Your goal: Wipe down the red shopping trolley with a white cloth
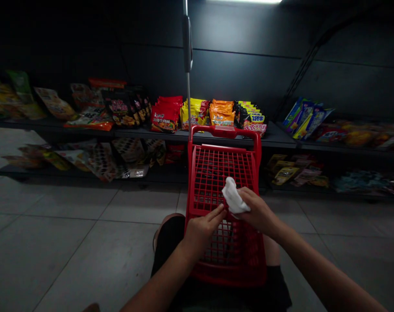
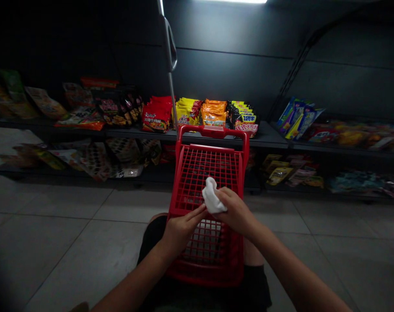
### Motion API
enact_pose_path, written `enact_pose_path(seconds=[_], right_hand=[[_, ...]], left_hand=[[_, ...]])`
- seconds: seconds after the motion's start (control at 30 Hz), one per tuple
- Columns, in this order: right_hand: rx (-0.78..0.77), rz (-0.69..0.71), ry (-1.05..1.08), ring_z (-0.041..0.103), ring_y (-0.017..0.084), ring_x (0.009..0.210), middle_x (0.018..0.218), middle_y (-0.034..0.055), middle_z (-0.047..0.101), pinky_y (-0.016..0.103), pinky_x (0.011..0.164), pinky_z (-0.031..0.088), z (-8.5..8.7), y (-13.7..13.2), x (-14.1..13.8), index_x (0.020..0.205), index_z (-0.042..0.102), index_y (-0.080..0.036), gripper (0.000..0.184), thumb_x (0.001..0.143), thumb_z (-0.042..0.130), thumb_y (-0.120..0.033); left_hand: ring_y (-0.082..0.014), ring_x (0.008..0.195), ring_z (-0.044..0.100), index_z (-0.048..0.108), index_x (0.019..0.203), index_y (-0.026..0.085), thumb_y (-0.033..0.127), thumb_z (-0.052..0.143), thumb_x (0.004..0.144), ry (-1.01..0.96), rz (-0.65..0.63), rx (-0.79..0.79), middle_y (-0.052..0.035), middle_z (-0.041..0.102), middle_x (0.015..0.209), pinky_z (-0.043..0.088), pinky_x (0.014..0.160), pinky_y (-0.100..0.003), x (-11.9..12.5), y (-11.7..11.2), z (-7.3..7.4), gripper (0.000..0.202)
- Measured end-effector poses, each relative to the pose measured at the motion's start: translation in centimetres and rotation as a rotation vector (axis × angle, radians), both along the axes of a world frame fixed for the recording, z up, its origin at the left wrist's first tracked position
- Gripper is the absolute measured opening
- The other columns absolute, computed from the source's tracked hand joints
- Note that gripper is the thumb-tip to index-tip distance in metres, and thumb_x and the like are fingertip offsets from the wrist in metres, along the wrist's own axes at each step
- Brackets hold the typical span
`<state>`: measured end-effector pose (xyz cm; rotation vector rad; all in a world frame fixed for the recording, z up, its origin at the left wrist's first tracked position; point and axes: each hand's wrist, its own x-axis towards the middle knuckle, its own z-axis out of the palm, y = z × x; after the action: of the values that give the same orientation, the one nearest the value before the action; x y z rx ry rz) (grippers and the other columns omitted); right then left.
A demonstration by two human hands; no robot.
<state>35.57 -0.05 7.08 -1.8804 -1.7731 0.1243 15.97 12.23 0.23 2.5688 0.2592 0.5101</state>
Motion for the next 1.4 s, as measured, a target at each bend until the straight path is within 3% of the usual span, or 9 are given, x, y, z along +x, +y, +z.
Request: enact_pose_path(seconds=[0.17,0.27,0.47,0.6,0.73,0.83,1.1,1.27,1.4], right_hand=[[-0.128,0.300,-0.076,0.040,0.027,0.137,0.147,0.0117,0.047,0.045,0.112,0.031,0.4,6.5,-1.7,0.142,0.049,-0.024,0.057,0.088,0.065,-0.036],[-0.185,0.483,-0.264,0.029,0.027,0.144,0.146,0.0061,0.050,0.050,0.119,0.014,0.5,10.6,-1.6,0.142,0.051,-0.029,0.052,0.091,0.061,-0.036],[-0.132,0.059,-0.441,0.046,0.028,0.118,0.127,0.0128,0.058,0.044,0.103,0.031,0.6,17.9,0.9,0.128,0.062,-0.020,0.038,0.092,0.059,-0.030],[-0.176,0.040,-0.431,0.050,0.027,0.105,0.116,0.0129,0.061,0.040,0.092,0.037,1.1,16.8,-1.1,0.122,0.064,-0.017,0.038,0.089,0.062,-0.036],[-0.205,0.474,-0.379,0.052,0.022,0.097,0.109,0.0086,0.063,0.036,0.090,0.040,1.7,12.5,-4.9,0.123,0.065,-0.022,0.046,0.090,0.059,-0.054],[-0.248,0.741,-0.349,0.054,0.017,0.094,0.107,0.0045,0.063,0.030,0.088,0.042,2.1,12.3,-5.4,0.123,0.066,-0.026,0.032,0.098,0.053,-0.041],[-0.132,0.131,-0.348,0.055,0.019,0.097,0.107,0.0093,0.061,0.027,0.076,0.044,1.4,17.6,-0.5,0.119,0.068,-0.020,0.026,0.097,0.055,-0.025],[-0.213,0.687,-0.329,0.055,0.018,0.095,0.105,0.0042,0.062,0.028,0.083,0.044,0.9,14.0,-3.7,0.119,0.069,-0.028,0.029,0.090,0.067,-0.032],[-0.218,0.696,-0.288,0.056,0.017,0.095,0.105,0.0043,0.061,0.027,0.083,0.044,0.7,14.4,-3.2,0.117,0.070,-0.027,0.027,0.090,0.067,-0.031]], left_hand=[[-0.0208,0.079,0.073,0.062,0.134,0.032,0.009,0.051,0.087,0.020,0.024,0.048,-0.0092,0.076,0.109,0.058,0.070,-0.028,-0.1,0.2,-0.9,0.054],[-0.0217,0.085,0.074,0.060,0.136,0.034,0.008,0.051,0.087,0.023,0.003,0.020,-0.0083,0.072,0.122,0.059,0.074,-0.030,0.1,0.4,-1.0,0.056],[-0.0233,0.104,0.071,0.057,0.139,0.034,0.005,0.049,0.088,0.025,-0.019,-0.033,-0.0053,0.061,0.139,0.059,0.088,-0.037,0.1,0.5,-0.6,0.058],[-0.0247,0.103,0.071,0.058,0.137,0.035,0.007,0.050,0.089,0.017,-0.018,-0.104,-0.0060,0.063,0.137,0.059,0.084,-0.038,0.2,0.6,-0.7,0.056],[-0.0273,0.098,0.071,0.068,0.126,0.032,0.009,0.052,0.090,-0.056,0.031,-0.090,-0.0075,0.070,0.126,0.057,0.087,-0.041,0.6,0.6,-1.3,0.046],[-0.0275,0.097,0.071,0.068,0.126,0.031,0.008,0.054,0.088,-0.143,0.043,-0.016,-0.0067,0.073,0.120,0.057,0.084,-0.039,0.6,0.5,-1.8,0.046],[-0.0135,0.077,0.074,0.064,0.129,0.025,0.008,0.050,0.090,-0.166,0.043,0.347,-0.0022,0.071,0.125,0.058,0.059,-0.022,0.3,0.3,-0.9,0.044],[-0.0183,0.080,0.075,0.067,0.124,0.025,0.010,0.051,0.089,-0.272,0.040,0.397,-0.0001,0.076,0.113,0.061,0.063,-0.028,0.5,0.5,-1.2,0.041],[-0.0174,0.077,0.075,0.066,0.125,0.024,0.007,0.051,0.087,-0.230,0.048,0.382,-0.0006,0.074,0.119,0.060,0.059,-0.026,0.5,0.4,-1.4,0.045]])
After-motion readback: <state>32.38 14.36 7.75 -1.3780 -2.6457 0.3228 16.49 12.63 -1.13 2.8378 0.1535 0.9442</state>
